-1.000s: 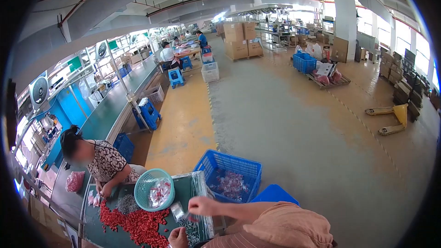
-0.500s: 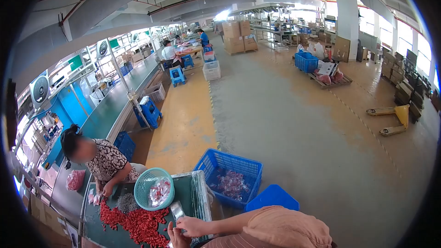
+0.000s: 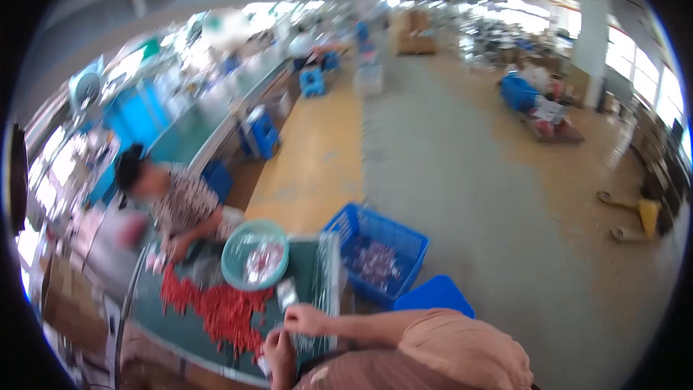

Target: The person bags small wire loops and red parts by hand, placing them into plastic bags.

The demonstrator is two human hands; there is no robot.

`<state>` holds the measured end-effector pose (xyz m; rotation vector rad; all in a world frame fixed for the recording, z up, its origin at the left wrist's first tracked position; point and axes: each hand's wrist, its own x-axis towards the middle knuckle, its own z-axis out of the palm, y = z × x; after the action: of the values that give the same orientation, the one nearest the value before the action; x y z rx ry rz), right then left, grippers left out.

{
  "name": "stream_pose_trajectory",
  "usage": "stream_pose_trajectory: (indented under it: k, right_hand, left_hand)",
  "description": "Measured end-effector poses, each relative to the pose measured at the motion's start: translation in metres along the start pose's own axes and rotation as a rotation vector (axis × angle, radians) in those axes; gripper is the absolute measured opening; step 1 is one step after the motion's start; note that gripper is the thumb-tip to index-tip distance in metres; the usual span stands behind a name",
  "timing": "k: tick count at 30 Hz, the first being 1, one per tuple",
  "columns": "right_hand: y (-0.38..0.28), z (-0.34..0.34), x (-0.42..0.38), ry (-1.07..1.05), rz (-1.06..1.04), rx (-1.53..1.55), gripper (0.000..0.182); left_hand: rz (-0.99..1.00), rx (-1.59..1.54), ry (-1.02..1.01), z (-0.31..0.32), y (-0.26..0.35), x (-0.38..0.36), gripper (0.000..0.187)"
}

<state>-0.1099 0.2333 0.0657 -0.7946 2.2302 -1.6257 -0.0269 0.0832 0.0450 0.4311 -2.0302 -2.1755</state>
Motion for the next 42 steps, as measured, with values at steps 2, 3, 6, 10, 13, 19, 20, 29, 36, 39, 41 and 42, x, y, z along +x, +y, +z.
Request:
stream_pose_trajectory:
  k: [2,3,6,10,13,19,20,29,36,39,41,42]
  right_hand:
    - [0.008,0.005,-0.001,0.003,-0.034,0.141,0.024]
    - [0.0,0.007,-0.005,-0.047,0.085,0.317,0.023]
    - [-0.01,0.014,-0.013,-0.218,0.313,0.547,0.018]
    - [-0.025,0.021,-0.025,-0.077,0.272,0.584,0.01]
    - [-0.029,0.028,-0.029,-0.01,0.22,0.599,0.007]
    - [-0.034,0.008,-0.019,-0.142,0.15,0.428,0.008]
    - [-0.038,0.002,-0.016,-0.199,0.127,0.353,0.009]
    - [-0.038,-0.026,0.038,-0.516,0.097,0.257,0.012]
    - [-0.017,-0.036,0.075,-0.684,0.108,0.209,0.007]
    - [-0.018,-0.032,0.08,-0.492,-0.076,0.066,0.013]
    - [-0.016,-0.029,0.085,-0.228,-0.395,-0.194,0.024]
    - [-0.018,-0.028,0.087,-0.284,-0.336,-0.174,0.024]
  left_hand:
    - [-0.047,-0.064,0.027,0.009,0.032,-0.013,0.012]
    - [-0.044,-0.061,0.049,0.004,0.023,-0.011,0.012]
    - [-0.12,-0.094,0.097,-0.003,0.032,-0.023,0.013]
    - [-0.121,-0.262,0.075,-0.004,0.035,-0.035,0.012]
    - [-0.136,-0.304,0.044,-0.008,0.031,-0.044,0.011]
    - [-0.099,-0.053,0.011,-0.033,0.048,-0.041,0.024]
    - [-0.091,0.022,-0.009,-0.034,0.057,-0.04,0.024]
    - [-0.298,0.087,0.012,-0.024,0.085,-0.015,0.014]
    - [-0.264,0.075,0.124,-0.016,0.048,0.002,0.015]
    - [-0.252,0.045,0.236,-0.011,0.034,0.005,0.013]
    - [-0.251,0.021,0.325,-0.006,0.029,0.005,0.012]
    - [-0.25,0.063,0.356,-0.002,0.034,0.005,0.012]
